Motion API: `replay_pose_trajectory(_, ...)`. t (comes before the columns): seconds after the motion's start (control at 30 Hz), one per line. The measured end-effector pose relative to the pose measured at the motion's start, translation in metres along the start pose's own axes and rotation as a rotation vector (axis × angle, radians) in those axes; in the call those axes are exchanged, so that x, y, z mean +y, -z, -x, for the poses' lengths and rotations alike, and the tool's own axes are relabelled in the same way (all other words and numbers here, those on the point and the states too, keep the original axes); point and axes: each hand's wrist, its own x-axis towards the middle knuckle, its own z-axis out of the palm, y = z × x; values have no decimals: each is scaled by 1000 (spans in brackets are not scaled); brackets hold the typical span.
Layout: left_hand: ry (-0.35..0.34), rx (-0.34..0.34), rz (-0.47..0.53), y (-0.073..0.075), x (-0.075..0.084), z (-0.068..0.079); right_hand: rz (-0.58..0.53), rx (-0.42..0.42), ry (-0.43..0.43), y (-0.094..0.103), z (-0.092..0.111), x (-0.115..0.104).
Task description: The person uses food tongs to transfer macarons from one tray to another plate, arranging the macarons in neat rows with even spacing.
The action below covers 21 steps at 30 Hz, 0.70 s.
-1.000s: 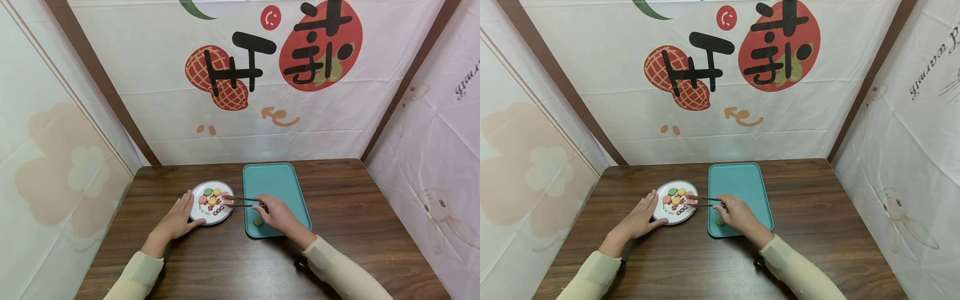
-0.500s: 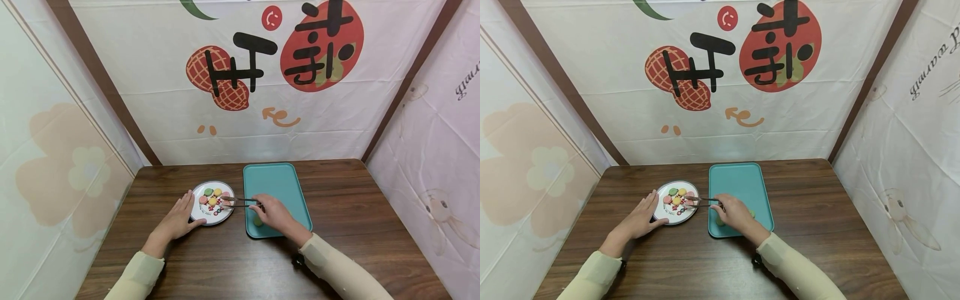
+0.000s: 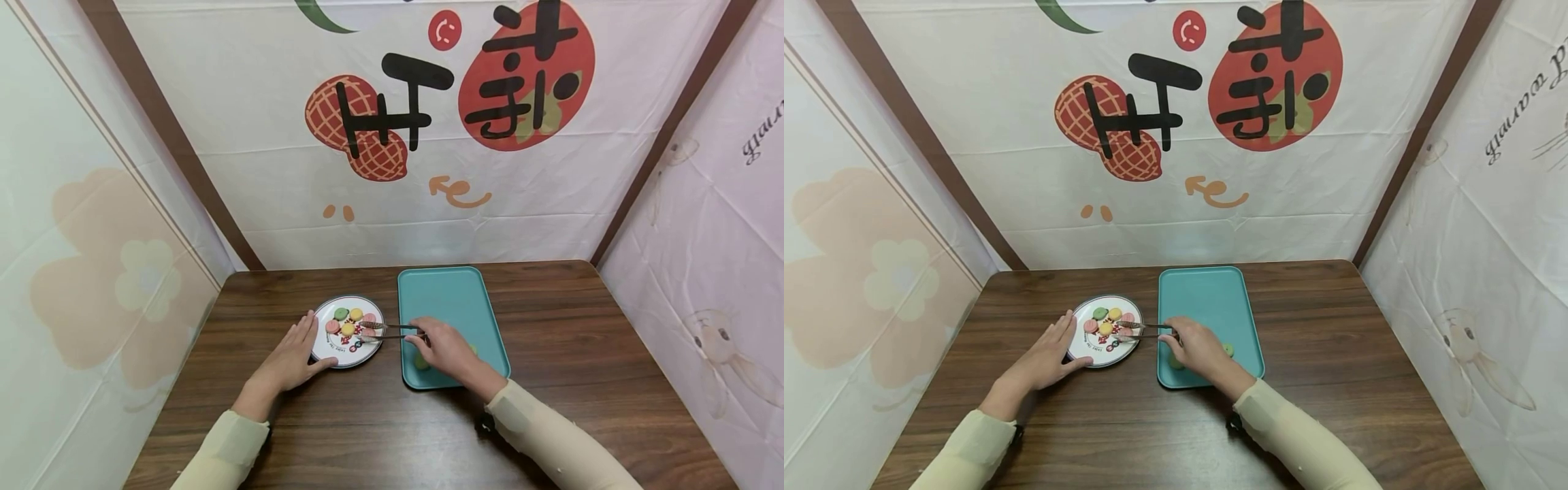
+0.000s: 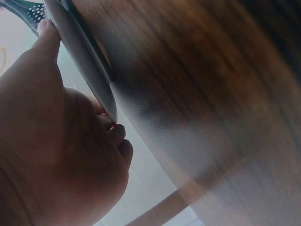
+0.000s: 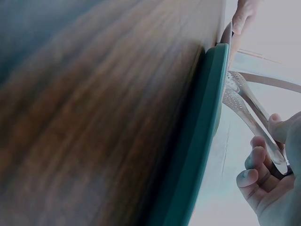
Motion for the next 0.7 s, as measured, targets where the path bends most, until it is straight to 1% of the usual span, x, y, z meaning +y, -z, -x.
replay_pose_trajectory(0.27,-1,1,-15,1,1,0,3,0,-1,-1,-1,-1)
replay_pose_trajectory(0.7,3,-1,-11,1,1,1,10,-4,10,-1,-3,0)
